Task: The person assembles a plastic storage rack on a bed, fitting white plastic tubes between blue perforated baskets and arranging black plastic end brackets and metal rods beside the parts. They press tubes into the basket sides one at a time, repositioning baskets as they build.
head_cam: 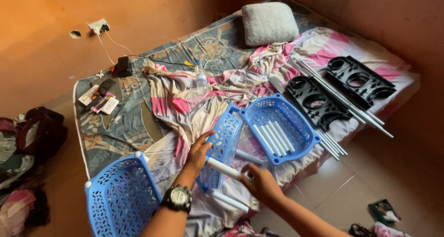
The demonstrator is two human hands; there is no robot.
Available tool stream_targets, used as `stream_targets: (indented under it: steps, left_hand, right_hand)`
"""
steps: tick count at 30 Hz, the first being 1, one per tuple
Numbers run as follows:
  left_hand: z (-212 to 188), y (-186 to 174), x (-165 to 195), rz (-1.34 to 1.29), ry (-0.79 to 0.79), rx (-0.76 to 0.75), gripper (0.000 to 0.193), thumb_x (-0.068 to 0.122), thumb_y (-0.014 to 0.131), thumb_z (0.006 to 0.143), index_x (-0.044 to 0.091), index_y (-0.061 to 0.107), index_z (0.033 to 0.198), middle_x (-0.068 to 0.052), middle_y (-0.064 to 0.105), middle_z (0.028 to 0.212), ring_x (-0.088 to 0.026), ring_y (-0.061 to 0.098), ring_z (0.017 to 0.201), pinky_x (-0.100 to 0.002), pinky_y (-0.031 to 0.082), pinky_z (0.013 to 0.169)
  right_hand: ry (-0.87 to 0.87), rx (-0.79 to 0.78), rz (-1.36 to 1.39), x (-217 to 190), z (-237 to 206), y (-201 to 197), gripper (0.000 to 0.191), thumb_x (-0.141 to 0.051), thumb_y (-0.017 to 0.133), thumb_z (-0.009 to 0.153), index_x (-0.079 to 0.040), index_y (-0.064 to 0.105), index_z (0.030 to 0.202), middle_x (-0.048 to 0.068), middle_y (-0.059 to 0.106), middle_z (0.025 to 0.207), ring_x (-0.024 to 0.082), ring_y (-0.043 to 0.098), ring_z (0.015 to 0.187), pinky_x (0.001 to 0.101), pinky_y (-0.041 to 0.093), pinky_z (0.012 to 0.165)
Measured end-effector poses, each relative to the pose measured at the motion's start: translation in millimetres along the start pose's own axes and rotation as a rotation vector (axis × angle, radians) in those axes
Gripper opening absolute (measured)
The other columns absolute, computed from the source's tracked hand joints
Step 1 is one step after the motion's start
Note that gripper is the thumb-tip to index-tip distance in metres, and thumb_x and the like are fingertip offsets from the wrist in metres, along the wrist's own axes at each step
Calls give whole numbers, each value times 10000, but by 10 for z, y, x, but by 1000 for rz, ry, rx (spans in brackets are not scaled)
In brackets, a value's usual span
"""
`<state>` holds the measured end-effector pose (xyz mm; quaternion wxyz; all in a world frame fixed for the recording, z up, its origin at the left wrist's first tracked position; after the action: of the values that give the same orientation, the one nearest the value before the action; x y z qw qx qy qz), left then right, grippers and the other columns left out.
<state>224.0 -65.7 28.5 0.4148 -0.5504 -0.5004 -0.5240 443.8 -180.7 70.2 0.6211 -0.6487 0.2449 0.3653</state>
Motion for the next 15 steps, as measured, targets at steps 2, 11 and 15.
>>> stream_targets:
  steps: [2, 11, 15]
  left_hand:
    - [3, 160, 12, -46, 15, 28, 498, 81, 538, 920, 131, 668, 1398, -67, 641, 1038, -129, 568, 937, -273, 447, 910]
    - [-175, 1130, 925, 119, 232, -123, 498, 335, 356, 1053, 46, 695, 1276, -45, 699, 1272, -102, 594, 1220, -232, 382, 1076]
    - [-457, 1299, 1107, -125, -58, -118, 518, 395, 356, 998, 111, 696, 1267, -150, 735, 1036, -252, 652, 904, -368, 505, 844]
  right_hand:
    - [-328, 151, -80, -245, -305, -335, 332, -294, 697, 904, -64, 664, 1140, 143, 688, 797, 322, 648, 597, 430, 499, 505]
    - [-85, -26, 400, 133, -789, -704, 310, -309, 624, 1097, -21, 711, 1174, 34, 566, 749, 187, 515, 628, 348, 410, 523]
    - [451, -463, 1304, 172, -1127, -542, 342, -388, 548, 1090, -61, 604, 1172, -54, 429, 636, 52, 310, 466, 231, 233, 392]
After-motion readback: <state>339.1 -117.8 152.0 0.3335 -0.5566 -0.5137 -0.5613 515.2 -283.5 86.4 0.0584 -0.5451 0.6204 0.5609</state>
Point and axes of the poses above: each hand's wrist, its own z-axis towards the middle knuckle, its own y-axis out of the palm, x = y × z, the point moved 7 cm from there along z, towards the middle knuckle
